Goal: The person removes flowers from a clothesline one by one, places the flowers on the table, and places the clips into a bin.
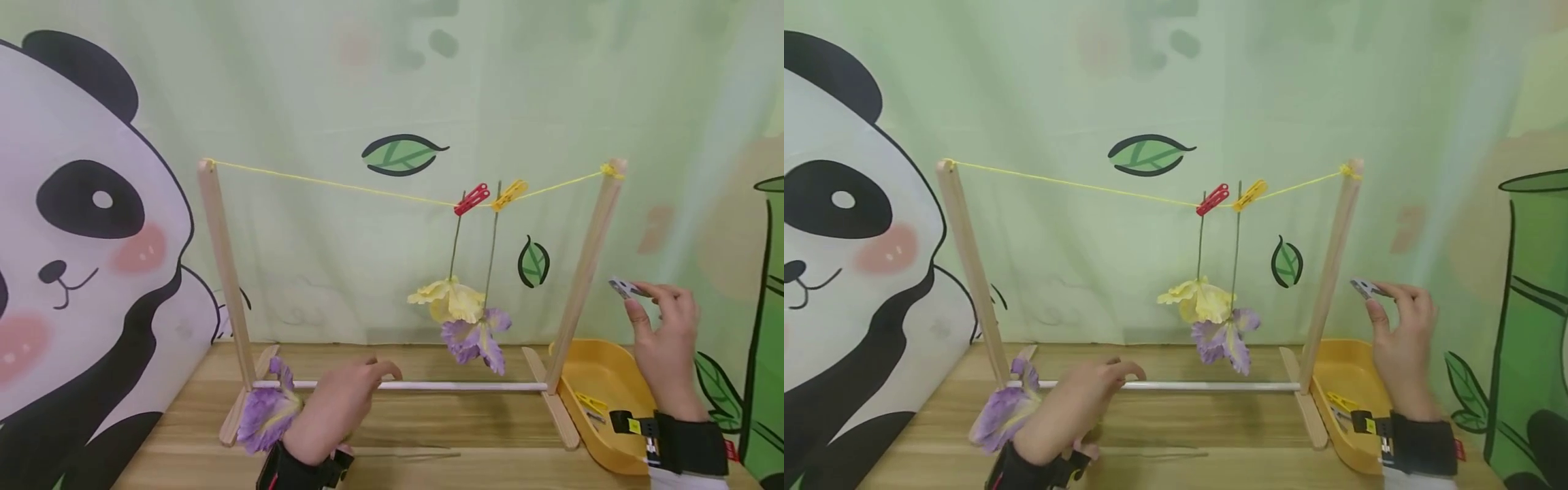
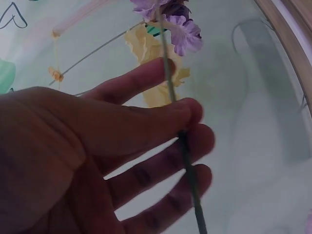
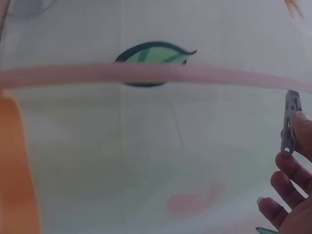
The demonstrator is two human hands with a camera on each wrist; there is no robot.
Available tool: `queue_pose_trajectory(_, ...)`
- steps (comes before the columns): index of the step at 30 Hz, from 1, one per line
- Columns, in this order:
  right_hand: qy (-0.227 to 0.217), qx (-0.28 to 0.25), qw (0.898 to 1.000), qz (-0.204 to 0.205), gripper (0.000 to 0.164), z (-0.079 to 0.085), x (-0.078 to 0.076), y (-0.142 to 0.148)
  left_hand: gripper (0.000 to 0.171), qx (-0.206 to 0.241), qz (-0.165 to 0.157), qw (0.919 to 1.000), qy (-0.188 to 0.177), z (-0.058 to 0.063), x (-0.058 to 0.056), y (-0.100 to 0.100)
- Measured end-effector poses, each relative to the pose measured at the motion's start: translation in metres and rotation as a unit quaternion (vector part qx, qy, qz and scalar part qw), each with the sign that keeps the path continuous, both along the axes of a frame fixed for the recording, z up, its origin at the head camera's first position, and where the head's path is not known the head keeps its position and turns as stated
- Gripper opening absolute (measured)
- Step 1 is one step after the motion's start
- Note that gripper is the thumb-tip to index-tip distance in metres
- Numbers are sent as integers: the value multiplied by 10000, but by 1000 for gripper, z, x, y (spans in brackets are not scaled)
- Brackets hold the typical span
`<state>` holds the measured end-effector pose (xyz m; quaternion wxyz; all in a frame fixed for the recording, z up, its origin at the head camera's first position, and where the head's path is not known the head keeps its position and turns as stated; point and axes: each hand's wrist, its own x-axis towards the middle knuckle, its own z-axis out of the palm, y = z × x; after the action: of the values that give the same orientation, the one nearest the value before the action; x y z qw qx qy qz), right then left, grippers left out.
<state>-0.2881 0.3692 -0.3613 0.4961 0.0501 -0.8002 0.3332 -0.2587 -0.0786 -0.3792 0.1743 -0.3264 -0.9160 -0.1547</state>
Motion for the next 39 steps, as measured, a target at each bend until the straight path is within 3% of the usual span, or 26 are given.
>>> queue_pose_trajectory(4,-293,101,9994,-156,31,-9,-2,14,43,-222,-184,9985,-458,-3,0,5)
queue_pose_trajectory(10,-1065,285,9935,-265,29,-28,-12,31,45,-498,-216,9882,-1434,-11,-7,13)
queue_pose_trajectory(15,-1347,425,9898,-174,26,-50,-21,44,48,-807,-170,9836,-1604,-26,-14,21)
queue_pose_trajectory(18,-1745,570,9829,-108,26,-59,-24,49,51,-825,-151,9835,-1604,-35,-16,23)
queue_pose_trajectory(23,-2796,938,9555,-5,30,-70,-29,58,48,-834,-205,9836,-1588,-44,-17,24)
queue_pose_trajectory(29,-3360,1216,9335,284,33,-74,-37,63,44,-868,-290,9839,-1538,-51,-19,22)
queue_pose_trajectory(31,-3744,1279,9173,456,33,-75,-39,64,43,-854,-294,9849,-1480,-52,-20,21)
queue_pose_trajectory(36,-4870,1375,8565,1016,30,-79,-42,63,43,-829,-320,9857,-1429,-54,-21,20)
queue_pose_trajectory(39,-5110,1355,8401,1215,27,-83,-42,62,43,-808,-319,9852,-1475,-55,-21,20)
